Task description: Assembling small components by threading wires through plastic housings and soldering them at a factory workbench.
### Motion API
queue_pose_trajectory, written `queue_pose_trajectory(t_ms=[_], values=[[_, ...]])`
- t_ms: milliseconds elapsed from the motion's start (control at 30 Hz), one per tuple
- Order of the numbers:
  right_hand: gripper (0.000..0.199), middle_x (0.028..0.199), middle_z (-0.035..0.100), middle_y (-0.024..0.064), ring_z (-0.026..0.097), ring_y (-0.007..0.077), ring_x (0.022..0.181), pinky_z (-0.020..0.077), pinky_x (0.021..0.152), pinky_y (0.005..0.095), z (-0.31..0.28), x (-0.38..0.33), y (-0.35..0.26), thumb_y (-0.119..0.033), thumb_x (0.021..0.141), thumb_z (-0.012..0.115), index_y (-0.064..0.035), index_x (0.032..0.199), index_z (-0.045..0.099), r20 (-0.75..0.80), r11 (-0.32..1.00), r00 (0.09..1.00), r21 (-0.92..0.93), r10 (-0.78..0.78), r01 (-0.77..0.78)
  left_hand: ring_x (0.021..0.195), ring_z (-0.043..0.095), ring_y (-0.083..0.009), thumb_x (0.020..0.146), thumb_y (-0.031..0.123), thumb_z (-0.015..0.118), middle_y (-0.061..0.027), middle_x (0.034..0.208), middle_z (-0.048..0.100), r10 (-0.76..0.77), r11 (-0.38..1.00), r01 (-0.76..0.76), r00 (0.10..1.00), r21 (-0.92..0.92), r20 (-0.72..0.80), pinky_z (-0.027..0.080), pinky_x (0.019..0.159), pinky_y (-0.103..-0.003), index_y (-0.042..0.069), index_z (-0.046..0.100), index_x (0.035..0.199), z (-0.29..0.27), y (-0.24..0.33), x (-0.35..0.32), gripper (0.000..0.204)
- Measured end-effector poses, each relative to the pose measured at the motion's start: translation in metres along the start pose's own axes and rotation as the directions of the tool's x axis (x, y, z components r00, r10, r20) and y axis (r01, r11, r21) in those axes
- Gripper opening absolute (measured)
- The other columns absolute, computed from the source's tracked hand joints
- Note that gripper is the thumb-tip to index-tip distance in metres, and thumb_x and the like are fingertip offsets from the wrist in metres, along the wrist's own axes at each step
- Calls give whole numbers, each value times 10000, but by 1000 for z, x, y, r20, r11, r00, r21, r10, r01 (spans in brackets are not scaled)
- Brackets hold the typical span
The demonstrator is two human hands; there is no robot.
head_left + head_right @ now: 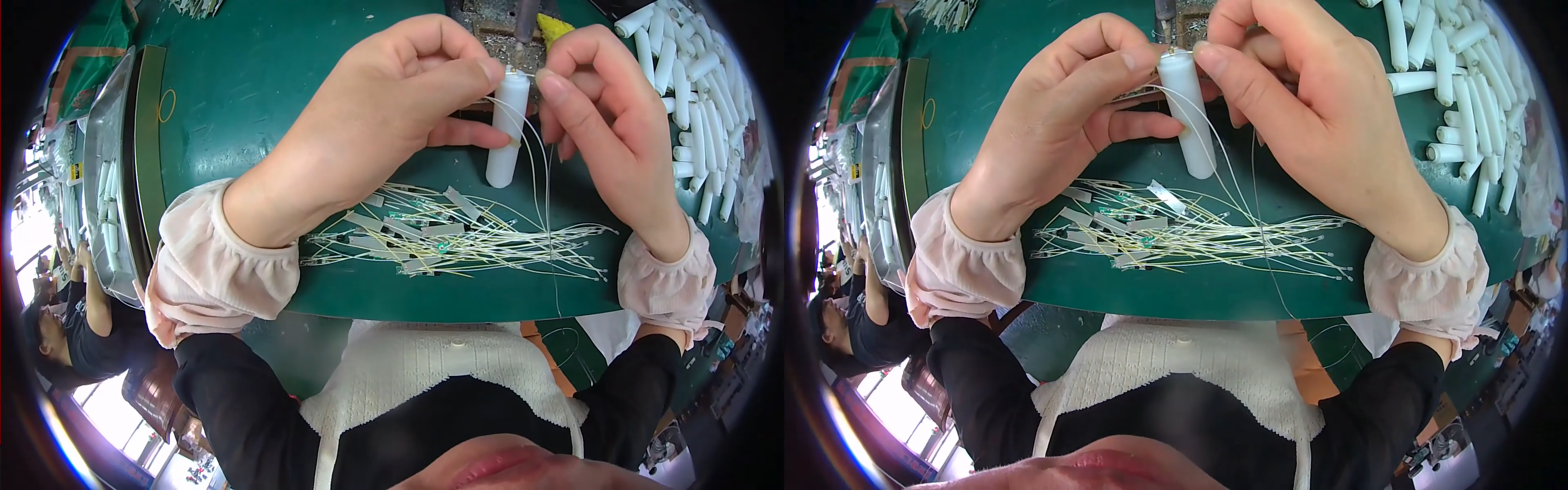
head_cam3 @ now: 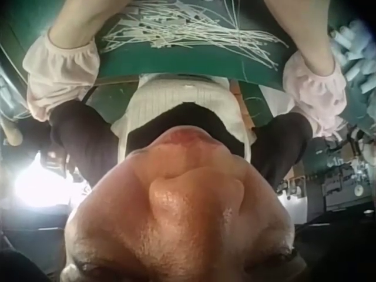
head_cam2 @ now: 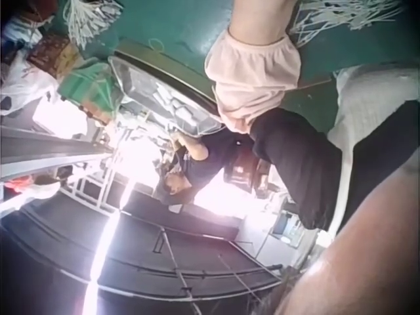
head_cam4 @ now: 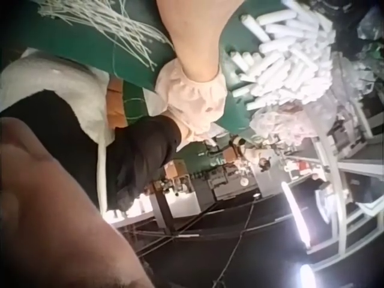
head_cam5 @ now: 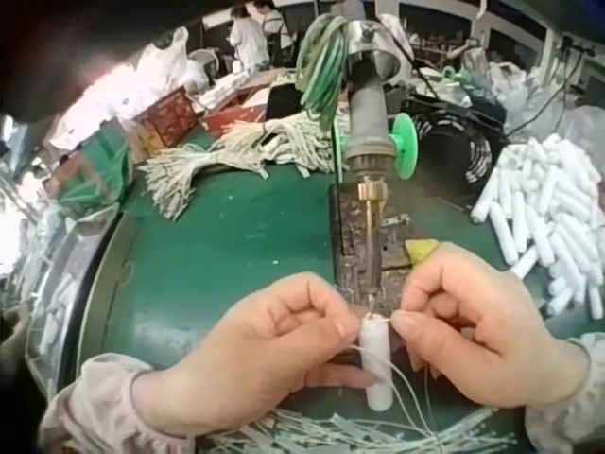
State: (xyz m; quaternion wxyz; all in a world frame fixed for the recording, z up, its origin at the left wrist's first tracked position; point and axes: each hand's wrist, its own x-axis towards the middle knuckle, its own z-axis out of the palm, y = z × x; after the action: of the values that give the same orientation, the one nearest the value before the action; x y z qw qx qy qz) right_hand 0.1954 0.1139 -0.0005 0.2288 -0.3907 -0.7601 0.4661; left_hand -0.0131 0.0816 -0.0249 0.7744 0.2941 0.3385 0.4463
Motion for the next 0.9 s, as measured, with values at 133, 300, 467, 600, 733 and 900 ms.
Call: queue_pose_trajectory(t_ms=[133,300,467,600,733,900], values=[[87,690,553,-23,492,12,603,369,515,144,1,3,2,-137,971,489,-57,999,471,-30,1000,999,-11,-27,27,957,601,-168,968,102,497,-73,1026,582,-22,975,49,992,-218,124,524,874,-336,25,488,999,-2,1,1,84],[87,682,549,-26,478,9,599,350,511,142,7,2,3,-134,970,493,-57,1005,476,-57,998,997,-50,-46,44,960,598,-165,968,107,500,-74,1025,584,-13,978,41,991,-205,136,524,866,-335,27,490,998,-8,-1,0,86],[86,676,537,-31,451,4,593,311,511,140,7,3,6,-131,969,495,-55,1008,479,-74,994,994,-78,-84,78,945,595,-147,966,122,510,-64,1017,586,-79,990,81,997,-113,25,522,864,-327,33,494,998,-5,1,2,97],[82,675,531,-34,447,7,595,307,516,140,9,3,6,-122,970,492,-52,1009,479,-98,994,991,-72,-86,79,931,590,-132,963,132,520,-53,1010,581,-46,991,55,997,-125,70,519,862,-316,37,496,999,-6,1,1,104],[92,694,527,-25,454,19,609,329,542,152,10,4,11,-102,966,496,-30,1020,478,-86,986,984,-70,-155,150,925,589,-129,964,132,519,-53,1005,576,-36,980,53,995,-193,92,519,863,-316,35,497,1001,-9,-2,1,106],[107,721,528,-13,464,27,622,355,570,160,11,3,13,-87,960,504,-13,1032,477,-96,982,978,-56,-184,179,918,588,-128,964,129,516,-52,999,571,-30,989,42,996,-145,81,523,859,-316,33,496,1000,-8,-2,2,104]])
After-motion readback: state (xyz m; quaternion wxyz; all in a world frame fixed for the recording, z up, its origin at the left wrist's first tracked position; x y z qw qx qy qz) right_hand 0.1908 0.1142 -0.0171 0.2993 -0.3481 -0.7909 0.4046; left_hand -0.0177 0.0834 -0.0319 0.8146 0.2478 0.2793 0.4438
